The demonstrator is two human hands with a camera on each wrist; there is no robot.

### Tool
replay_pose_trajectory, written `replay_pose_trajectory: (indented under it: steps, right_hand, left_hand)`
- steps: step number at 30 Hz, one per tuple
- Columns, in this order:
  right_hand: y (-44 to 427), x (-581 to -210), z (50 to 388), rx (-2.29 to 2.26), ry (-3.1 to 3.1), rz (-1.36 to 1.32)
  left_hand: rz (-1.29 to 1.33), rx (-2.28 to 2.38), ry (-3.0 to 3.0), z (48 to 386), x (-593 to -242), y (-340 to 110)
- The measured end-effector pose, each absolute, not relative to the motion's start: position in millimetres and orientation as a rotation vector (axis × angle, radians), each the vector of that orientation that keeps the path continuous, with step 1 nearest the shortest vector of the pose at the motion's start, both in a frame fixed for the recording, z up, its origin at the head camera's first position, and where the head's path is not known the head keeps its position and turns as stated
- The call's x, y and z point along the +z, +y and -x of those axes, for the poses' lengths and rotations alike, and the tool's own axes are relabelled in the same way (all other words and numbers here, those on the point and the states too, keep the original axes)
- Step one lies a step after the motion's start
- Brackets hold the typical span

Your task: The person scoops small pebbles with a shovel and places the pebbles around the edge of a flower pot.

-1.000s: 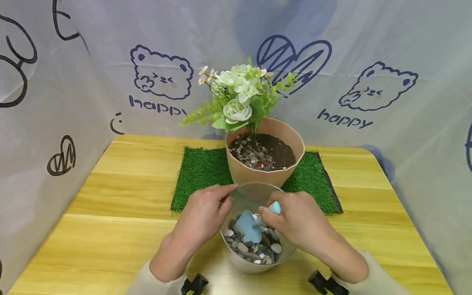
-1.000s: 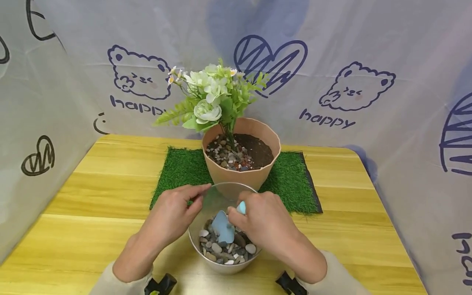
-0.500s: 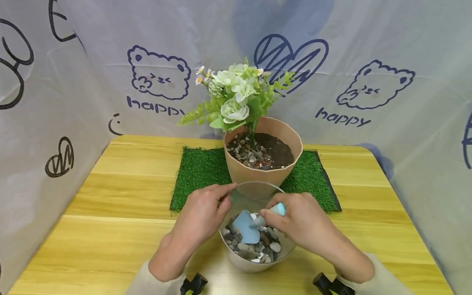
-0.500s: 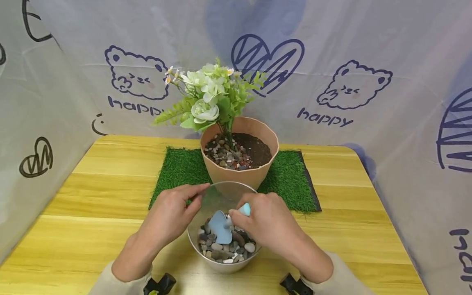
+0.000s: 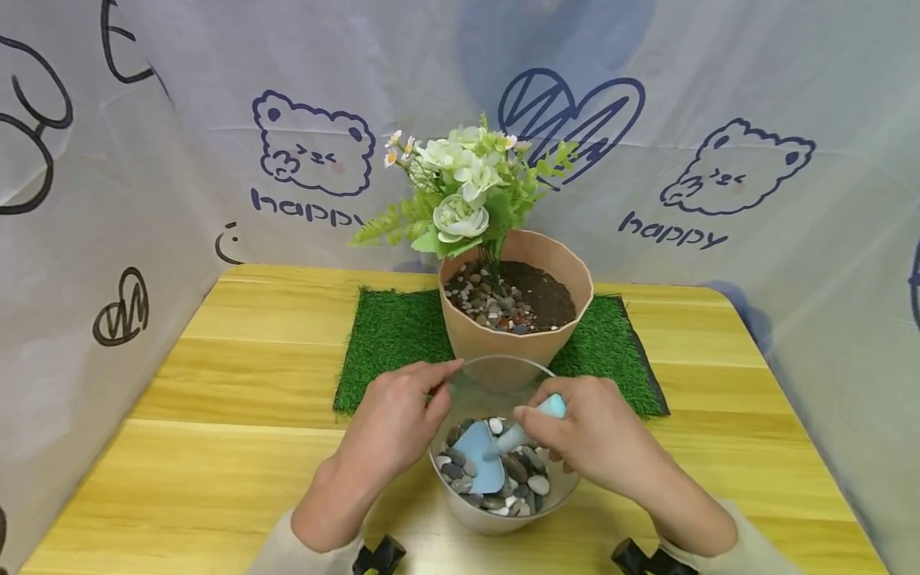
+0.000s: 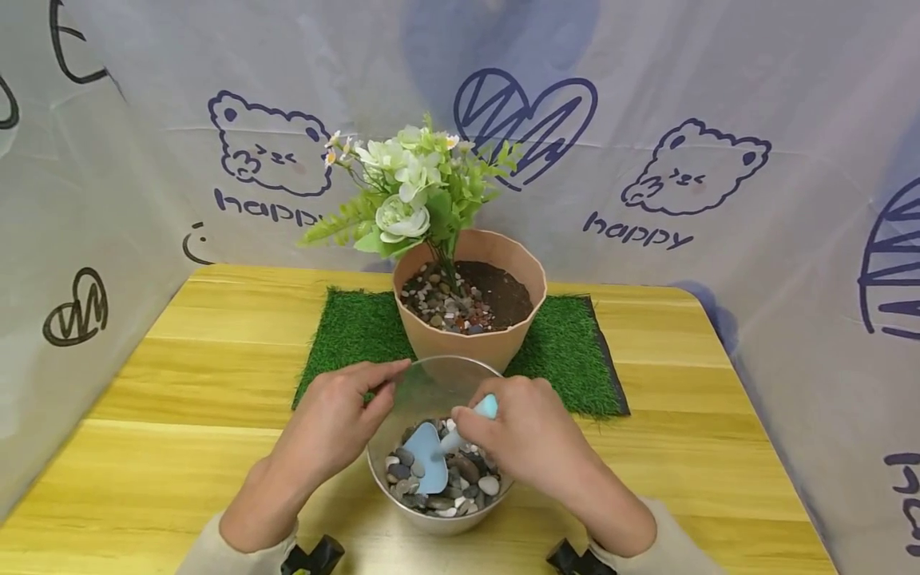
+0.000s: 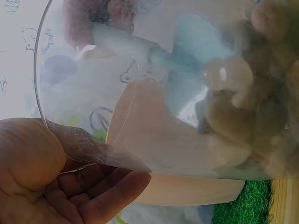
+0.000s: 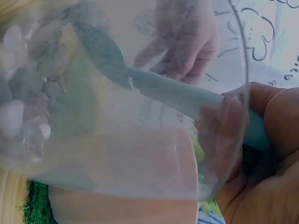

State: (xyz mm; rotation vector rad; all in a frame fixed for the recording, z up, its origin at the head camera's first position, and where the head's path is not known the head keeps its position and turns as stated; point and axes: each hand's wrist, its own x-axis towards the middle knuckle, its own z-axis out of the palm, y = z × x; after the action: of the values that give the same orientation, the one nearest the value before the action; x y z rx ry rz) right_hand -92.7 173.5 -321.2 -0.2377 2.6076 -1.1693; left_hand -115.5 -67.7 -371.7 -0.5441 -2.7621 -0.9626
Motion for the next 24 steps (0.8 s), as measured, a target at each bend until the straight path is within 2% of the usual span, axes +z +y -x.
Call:
replay_pose_trajectory:
  steps: [9,24]
  right_hand:
    - [195.0,-322.7,86.0,-1.359,2.527,0.088]
    - [218.8,-339.3,78.0,-1.693,2.387,0.064]
  left_hand:
    - [0.557,-0.956,-2.751,115.4,-371.5,-67.7]
    - [0.576,-0.952,-2.730,114.2,-370.7,-68.2]
